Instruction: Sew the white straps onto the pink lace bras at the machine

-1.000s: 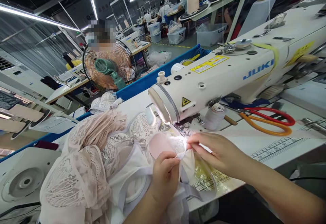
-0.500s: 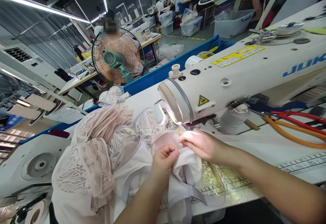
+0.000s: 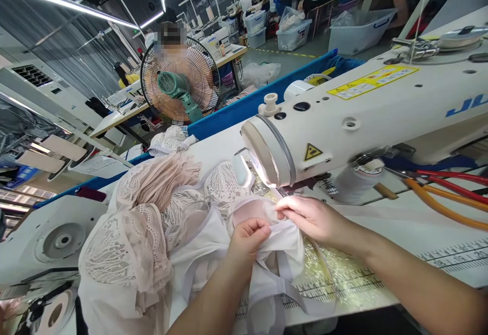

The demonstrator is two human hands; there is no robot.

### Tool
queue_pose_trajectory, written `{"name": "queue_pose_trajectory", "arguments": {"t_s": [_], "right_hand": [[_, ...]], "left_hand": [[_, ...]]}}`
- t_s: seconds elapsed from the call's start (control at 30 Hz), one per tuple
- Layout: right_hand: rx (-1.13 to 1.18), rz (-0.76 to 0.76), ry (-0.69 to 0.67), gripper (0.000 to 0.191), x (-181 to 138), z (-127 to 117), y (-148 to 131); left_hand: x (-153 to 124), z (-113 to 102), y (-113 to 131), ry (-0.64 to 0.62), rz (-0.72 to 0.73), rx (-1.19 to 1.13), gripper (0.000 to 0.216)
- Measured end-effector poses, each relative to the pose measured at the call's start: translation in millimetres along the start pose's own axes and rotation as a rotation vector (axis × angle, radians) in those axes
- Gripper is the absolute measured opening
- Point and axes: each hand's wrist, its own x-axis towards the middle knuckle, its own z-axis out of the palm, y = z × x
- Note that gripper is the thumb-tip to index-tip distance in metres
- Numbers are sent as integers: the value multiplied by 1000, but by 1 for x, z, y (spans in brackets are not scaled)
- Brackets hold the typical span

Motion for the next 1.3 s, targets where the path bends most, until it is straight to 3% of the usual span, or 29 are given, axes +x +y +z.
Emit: {"name": "queue_pose_trajectory", "arguments": {"t_s": [0.17,0.4,0.6,1.3], "right_hand": [[46,54,78,17,-1,-1,4],[33,-141,-206,22,1,-7,1],[33,-79,-179,27,0,-8,1],[44,-157,-249,23,1,-12,2]], "left_hand": [[-1,0,-1,-2,0,-6,37],[-2,0,-2,-35,31,43,35],[-4,1,-2,-34,66,101,32],[-3,0,-3,-47,59,106,30]]}}
